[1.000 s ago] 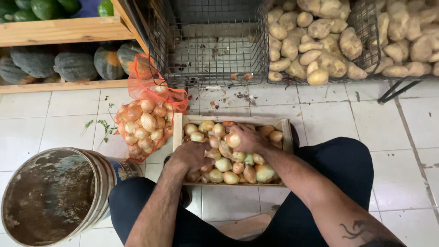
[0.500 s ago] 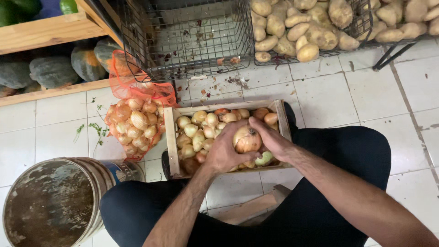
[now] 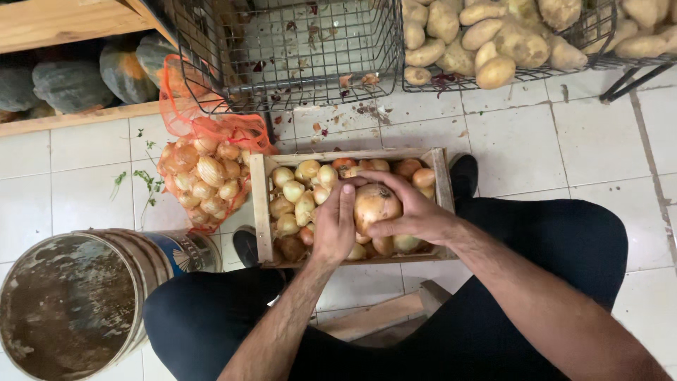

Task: The person sorts onions and potatoes by hand, moving them between a floor-level wooden crate, a mesh bag, and a wire display bin, and occasionally placing skins or damaged pieces into a bucket.

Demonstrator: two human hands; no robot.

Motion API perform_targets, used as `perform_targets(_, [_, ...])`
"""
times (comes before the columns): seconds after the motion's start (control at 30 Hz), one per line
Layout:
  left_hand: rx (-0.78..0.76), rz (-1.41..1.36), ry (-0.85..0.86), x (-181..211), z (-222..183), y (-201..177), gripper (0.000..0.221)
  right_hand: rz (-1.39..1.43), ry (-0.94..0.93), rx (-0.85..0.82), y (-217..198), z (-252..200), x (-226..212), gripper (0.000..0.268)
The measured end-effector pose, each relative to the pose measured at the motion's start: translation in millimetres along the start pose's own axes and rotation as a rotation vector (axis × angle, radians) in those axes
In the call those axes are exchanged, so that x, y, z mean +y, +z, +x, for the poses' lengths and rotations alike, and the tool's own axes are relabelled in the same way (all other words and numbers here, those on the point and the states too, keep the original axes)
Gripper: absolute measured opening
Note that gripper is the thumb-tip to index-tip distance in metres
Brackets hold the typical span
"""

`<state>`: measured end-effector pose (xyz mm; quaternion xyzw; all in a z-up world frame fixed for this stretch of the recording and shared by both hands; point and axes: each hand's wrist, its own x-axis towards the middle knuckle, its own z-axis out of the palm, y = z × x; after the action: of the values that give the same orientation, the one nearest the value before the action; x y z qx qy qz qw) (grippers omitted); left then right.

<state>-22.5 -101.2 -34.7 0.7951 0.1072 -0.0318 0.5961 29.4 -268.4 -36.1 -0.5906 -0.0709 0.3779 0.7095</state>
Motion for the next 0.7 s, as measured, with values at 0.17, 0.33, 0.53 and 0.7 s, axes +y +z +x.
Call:
perform_targets(0.17, [-0.025,0.066,0.188,8,5,-7,0.039,0.021,-0.053,0.117,-17,13,16,0.100])
perform_targets(0.33, [0.038,0.204,0.452,-3,5,-7,0.035,0.038,-0.136,0.276,-27,15,25,0.087])
perform_targets(0.53, [0.106,-0.008,0.350,-27,8,-7,0.015,0.004,-0.140,0.258,-20,3,17,0.092])
perform_targets(0.7, [0.096,-0.148,0.280,-23,8,-13,0.025,0.000,-0.180,0.244,-17,0,10,0.097])
